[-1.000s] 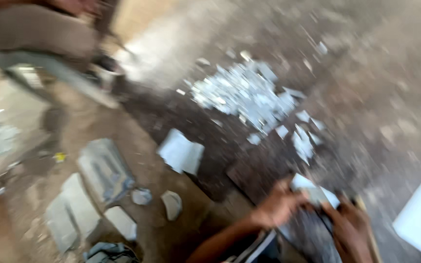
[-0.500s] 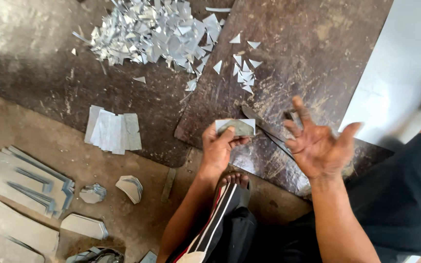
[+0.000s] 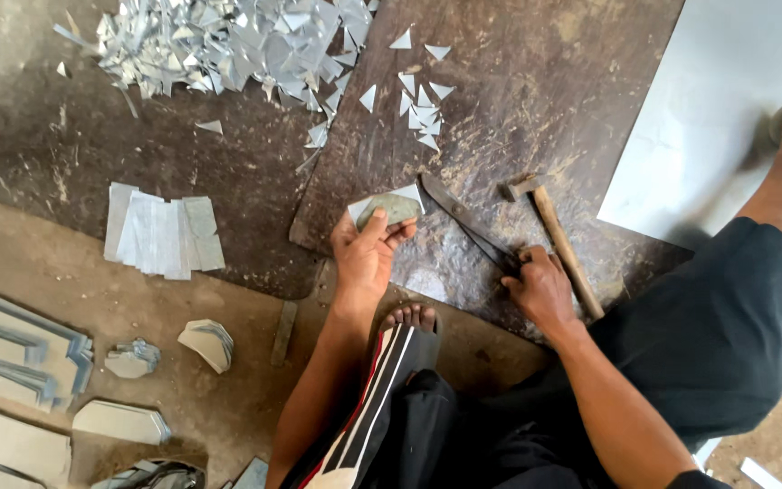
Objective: The person sits on the floor of a workshop and cuts thin metal sheets into small pieces using hand shears. They pick up sheet pieces one at a time, trim edges into small triangular offcuts, and toss the finished pieces onto a growing scrap pile beside the cutting board.
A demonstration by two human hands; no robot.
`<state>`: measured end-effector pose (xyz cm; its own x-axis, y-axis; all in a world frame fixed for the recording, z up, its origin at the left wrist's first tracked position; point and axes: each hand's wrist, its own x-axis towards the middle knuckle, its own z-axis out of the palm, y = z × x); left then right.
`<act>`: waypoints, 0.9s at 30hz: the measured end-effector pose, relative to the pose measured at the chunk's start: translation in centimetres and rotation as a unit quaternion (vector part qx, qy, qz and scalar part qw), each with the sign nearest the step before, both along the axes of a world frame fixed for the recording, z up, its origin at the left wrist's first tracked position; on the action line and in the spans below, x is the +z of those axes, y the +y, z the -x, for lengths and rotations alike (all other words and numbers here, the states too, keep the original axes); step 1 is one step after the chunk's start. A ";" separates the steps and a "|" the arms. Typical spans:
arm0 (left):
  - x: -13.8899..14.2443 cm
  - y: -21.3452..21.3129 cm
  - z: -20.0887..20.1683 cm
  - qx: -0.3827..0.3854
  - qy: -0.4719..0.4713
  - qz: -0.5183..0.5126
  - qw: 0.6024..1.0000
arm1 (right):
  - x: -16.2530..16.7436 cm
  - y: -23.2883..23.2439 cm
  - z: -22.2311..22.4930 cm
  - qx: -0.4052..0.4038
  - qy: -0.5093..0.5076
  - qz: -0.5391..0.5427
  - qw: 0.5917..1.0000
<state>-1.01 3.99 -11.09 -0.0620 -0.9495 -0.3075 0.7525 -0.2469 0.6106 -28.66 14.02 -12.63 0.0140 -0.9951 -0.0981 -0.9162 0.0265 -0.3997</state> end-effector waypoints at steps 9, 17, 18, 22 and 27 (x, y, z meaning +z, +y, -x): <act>-1.8 -1.3 0.5 0.013 -0.004 -0.013 1.000 | -3.2 1.4 1.6 -0.192 -0.489 -0.375 0.764; -0.9 -3.7 1.3 0.007 0.028 -0.008 1.000 | 0.3 1.2 -2.9 -0.116 -0.149 -0.244 0.951; -0.6 -4.0 1.3 0.010 0.029 0.001 1.000 | 1.0 1.0 -3.3 -0.142 -0.162 -0.238 0.947; 0.6 -5.8 2.3 0.019 0.050 0.022 0.998 | 1.6 -0.9 -4.0 -0.162 -0.178 -0.319 0.917; 1.4 -6.9 3.7 0.038 0.035 0.019 0.999 | 0.4 0.0 -4.6 -0.181 -0.427 -0.263 0.846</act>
